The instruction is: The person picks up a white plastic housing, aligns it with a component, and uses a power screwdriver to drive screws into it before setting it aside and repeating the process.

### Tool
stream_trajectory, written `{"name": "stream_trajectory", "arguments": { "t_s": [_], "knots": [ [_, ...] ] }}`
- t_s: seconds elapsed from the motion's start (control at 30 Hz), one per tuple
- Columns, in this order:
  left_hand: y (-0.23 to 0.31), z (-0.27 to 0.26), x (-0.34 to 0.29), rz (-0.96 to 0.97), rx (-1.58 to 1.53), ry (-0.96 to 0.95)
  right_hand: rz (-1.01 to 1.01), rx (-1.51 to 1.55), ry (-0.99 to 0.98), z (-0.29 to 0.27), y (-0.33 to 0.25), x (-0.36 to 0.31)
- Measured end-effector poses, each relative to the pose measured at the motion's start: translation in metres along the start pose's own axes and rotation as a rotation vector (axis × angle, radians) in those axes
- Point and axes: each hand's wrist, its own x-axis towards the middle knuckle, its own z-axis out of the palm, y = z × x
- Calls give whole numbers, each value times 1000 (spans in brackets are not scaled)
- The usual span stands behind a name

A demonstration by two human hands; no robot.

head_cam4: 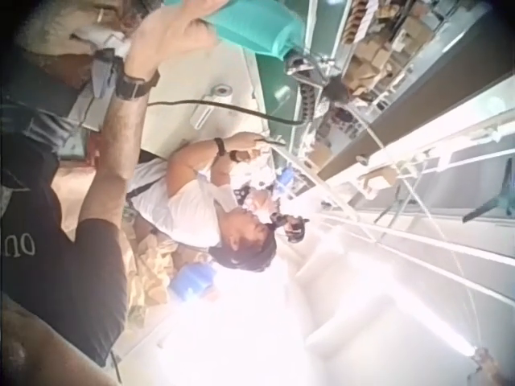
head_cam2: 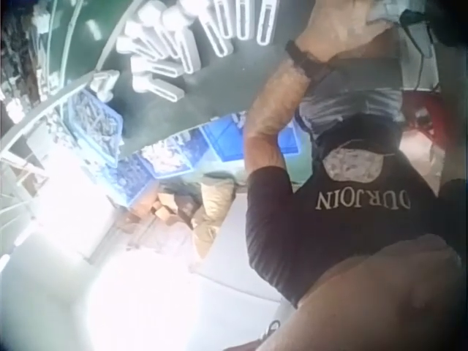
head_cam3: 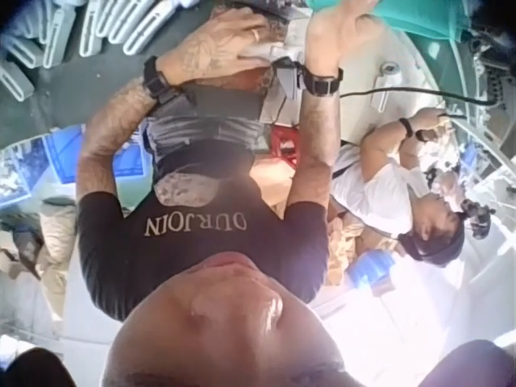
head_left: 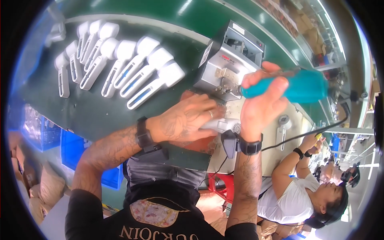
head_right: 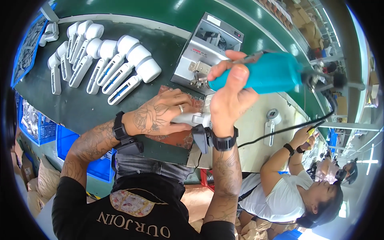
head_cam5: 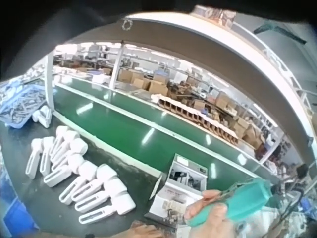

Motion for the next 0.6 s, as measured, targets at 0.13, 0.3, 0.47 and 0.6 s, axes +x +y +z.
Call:
{"name": "stream_trajectory", "arguments": {
  "t_s": [0.13,0.3,0.47,0.6],
  "knots": [
    [4,0,-1,-80,-5,-26,0,-55,-75,9,14,6],
    [5,0,0,-60,22,-35,-19,19,-101,3,24,2],
    [0,2,-3,-44,0,10,137,-20,-90,0,4,-20],
    [4,1,2,-51,4,-4,93,81,-102,-33,-14,-41]
  ]
}}
